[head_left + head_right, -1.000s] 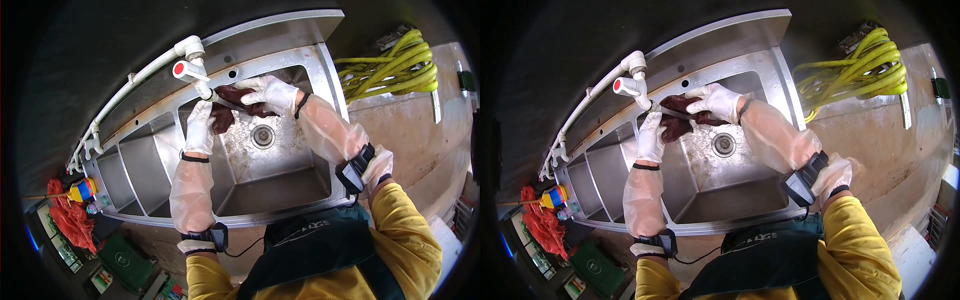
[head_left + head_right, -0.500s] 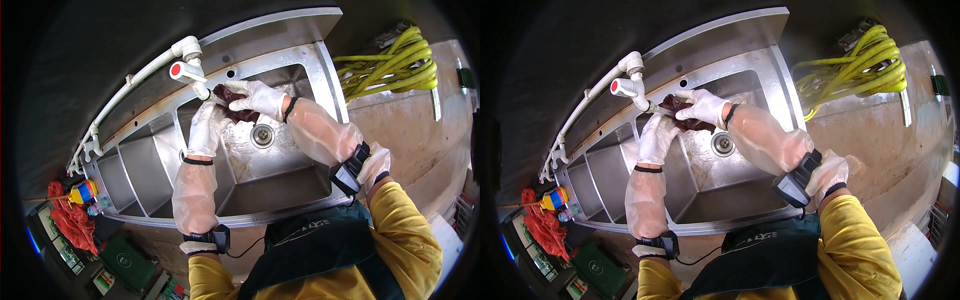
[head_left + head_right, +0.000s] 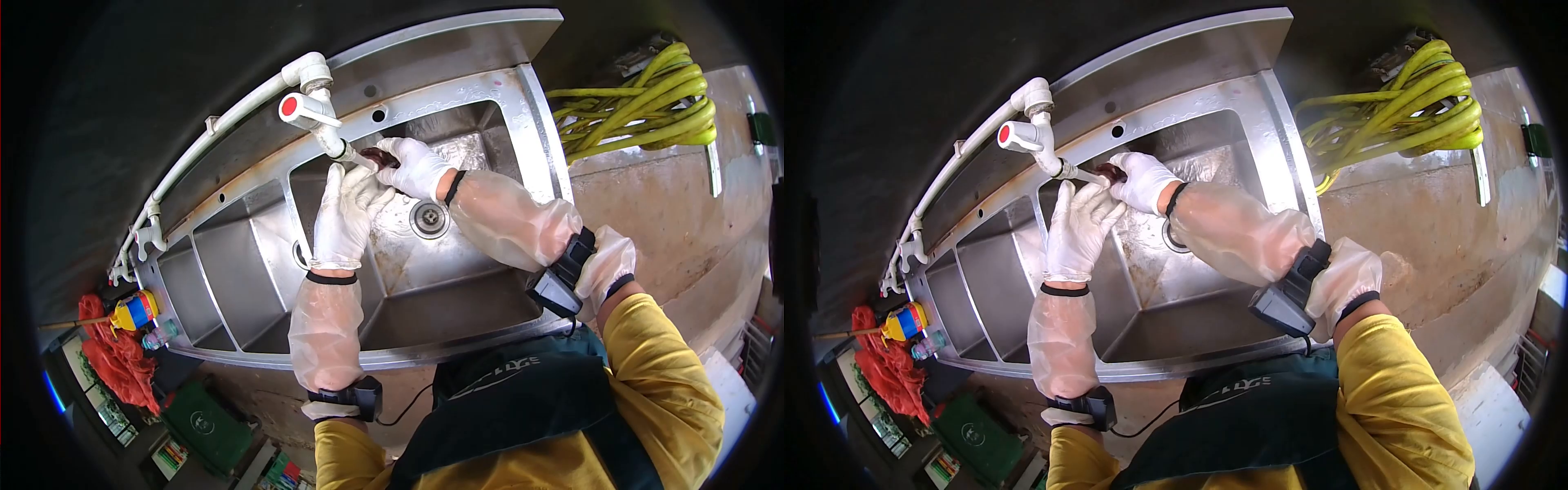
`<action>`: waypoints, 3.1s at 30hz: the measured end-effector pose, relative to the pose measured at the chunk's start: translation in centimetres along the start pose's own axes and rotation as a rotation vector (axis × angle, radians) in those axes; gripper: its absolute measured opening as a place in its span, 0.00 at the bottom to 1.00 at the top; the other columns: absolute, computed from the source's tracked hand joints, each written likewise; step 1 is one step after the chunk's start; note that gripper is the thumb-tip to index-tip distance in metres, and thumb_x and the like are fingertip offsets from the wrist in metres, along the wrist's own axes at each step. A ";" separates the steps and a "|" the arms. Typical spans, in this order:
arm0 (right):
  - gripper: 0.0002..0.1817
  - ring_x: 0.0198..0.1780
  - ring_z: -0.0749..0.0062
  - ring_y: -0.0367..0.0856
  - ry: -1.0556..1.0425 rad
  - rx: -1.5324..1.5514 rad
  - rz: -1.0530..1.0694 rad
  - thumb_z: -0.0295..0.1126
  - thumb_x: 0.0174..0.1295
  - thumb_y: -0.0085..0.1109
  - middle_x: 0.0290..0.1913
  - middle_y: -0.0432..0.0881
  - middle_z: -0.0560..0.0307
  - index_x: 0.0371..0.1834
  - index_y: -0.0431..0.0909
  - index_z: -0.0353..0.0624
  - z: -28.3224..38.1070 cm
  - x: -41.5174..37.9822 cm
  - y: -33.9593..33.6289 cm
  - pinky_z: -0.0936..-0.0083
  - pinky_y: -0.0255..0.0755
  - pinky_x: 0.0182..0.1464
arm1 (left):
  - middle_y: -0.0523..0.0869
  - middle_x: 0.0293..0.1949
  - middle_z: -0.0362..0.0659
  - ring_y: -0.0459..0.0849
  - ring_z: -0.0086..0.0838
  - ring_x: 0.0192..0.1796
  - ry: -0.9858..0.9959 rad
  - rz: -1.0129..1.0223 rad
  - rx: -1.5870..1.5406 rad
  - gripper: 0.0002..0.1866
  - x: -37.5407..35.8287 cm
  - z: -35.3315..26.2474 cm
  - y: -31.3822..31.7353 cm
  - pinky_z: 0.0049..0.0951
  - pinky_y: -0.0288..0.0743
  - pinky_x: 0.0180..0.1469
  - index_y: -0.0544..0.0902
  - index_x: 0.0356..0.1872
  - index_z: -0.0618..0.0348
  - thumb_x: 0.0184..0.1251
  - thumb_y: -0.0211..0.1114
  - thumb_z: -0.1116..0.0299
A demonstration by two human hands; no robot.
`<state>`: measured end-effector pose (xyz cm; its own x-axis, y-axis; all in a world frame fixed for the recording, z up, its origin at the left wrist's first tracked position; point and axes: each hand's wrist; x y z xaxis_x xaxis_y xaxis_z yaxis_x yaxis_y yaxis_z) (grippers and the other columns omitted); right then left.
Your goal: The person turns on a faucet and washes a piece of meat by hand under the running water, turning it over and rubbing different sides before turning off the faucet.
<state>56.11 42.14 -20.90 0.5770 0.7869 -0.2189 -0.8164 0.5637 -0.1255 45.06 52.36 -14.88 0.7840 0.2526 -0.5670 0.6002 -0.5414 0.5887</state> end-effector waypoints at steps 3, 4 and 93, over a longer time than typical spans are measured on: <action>0.15 0.39 0.61 0.80 0.010 0.053 0.011 0.26 0.52 0.58 0.36 0.81 0.45 0.45 0.77 0.36 -0.9 -0.2 -0.1 0.72 0.71 0.44 | 0.75 0.48 0.49 0.74 0.33 0.50 0.006 -0.069 0.098 0.19 0.4 0.7 -1.3 0.35 0.71 0.55 0.70 0.53 0.62 0.67 0.55 0.61; 0.15 0.38 0.64 0.80 0.036 0.091 0.037 0.26 0.53 0.57 0.36 0.81 0.47 0.45 0.77 0.36 -1.1 -0.3 -0.3 0.73 0.72 0.43 | 0.74 0.49 0.48 0.74 0.32 0.50 0.113 -0.092 0.262 0.19 0.6 1.2 -1.5 0.34 0.70 0.55 0.69 0.55 0.61 0.65 0.56 0.66; 0.14 0.33 0.77 0.79 0.310 0.716 0.110 0.21 0.56 0.56 0.37 0.82 0.56 0.47 0.78 0.38 -4.8 -2.1 1.0 0.81 0.72 0.27 | 0.78 0.50 0.40 0.76 0.21 0.50 0.174 -0.004 0.440 0.24 2.3 6.6 -6.0 0.21 0.69 0.53 0.70 0.59 0.64 0.59 0.61 0.81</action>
<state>53.93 39.82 -25.18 0.3743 0.8009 -0.4674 -0.5928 0.5942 0.5436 42.24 50.91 -23.53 0.8192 0.3660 -0.4415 0.5088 -0.8190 0.2652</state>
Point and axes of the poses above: each hand's wrist, its own x-axis towards the middle knuckle, its own y-axis out of the palm, z = x × y
